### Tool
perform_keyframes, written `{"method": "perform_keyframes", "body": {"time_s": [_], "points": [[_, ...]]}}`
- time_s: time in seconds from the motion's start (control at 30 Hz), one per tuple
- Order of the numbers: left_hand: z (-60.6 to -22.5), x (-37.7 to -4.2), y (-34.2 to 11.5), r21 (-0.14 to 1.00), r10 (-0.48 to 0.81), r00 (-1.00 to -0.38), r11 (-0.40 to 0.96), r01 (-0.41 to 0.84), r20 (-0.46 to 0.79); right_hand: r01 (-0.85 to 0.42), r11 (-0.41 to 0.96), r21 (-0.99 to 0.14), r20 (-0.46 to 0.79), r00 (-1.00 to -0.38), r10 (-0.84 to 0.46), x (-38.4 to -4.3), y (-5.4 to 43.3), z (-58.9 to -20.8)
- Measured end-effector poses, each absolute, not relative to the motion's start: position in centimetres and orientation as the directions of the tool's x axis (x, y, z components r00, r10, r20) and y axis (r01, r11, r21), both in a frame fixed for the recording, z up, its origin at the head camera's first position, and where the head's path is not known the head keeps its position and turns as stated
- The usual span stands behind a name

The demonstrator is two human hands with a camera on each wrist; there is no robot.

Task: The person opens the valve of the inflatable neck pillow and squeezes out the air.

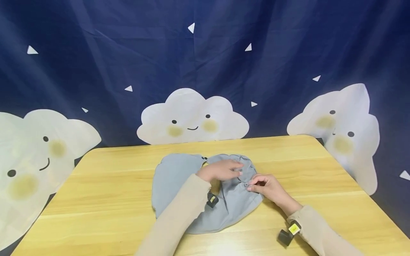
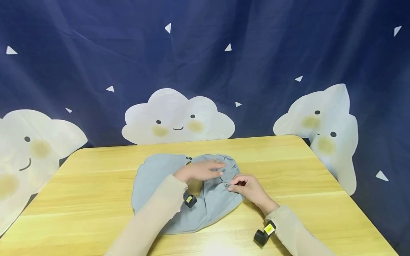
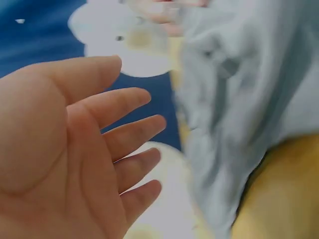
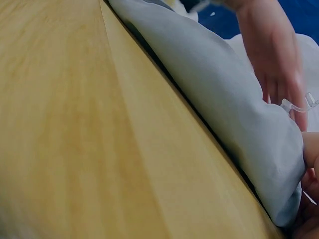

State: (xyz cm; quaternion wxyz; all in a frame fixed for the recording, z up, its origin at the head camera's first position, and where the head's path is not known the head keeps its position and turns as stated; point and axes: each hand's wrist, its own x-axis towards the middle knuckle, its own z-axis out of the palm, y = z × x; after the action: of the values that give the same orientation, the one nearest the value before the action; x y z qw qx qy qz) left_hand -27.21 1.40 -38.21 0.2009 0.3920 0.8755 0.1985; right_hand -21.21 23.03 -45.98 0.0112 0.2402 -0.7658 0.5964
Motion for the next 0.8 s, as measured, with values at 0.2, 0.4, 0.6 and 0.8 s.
{"method": "perform_keyframes", "body": {"time_s": [0.2,0.4,0.6,0.8], "points": [[-35.7,-25.1,-2.8,0.542,0.802,-0.584,0.547,0.638,-0.123,-0.370,0.179,-0.911,0.298,-0.895,-0.332,-21.2,23.1,-46.0],[-35.2,-23.4,-7.5,0.526,0.813,-0.580,0.512,0.679,-0.044,-0.369,0.174,-0.913,0.299,-0.896,-0.329,-21.3,23.0,-46.2],[-36.1,-22.9,-11.8,0.456,0.769,-0.637,0.550,0.700,0.053,-0.354,0.181,-0.918,0.289,-0.907,-0.307,-21.2,22.9,-46.2],[-38.0,-22.5,-15.0,0.344,0.752,-0.650,0.584,0.735,0.111,-0.339,0.176,-0.924,0.275,-0.910,-0.309,-21.2,22.9,-46.1]]}}
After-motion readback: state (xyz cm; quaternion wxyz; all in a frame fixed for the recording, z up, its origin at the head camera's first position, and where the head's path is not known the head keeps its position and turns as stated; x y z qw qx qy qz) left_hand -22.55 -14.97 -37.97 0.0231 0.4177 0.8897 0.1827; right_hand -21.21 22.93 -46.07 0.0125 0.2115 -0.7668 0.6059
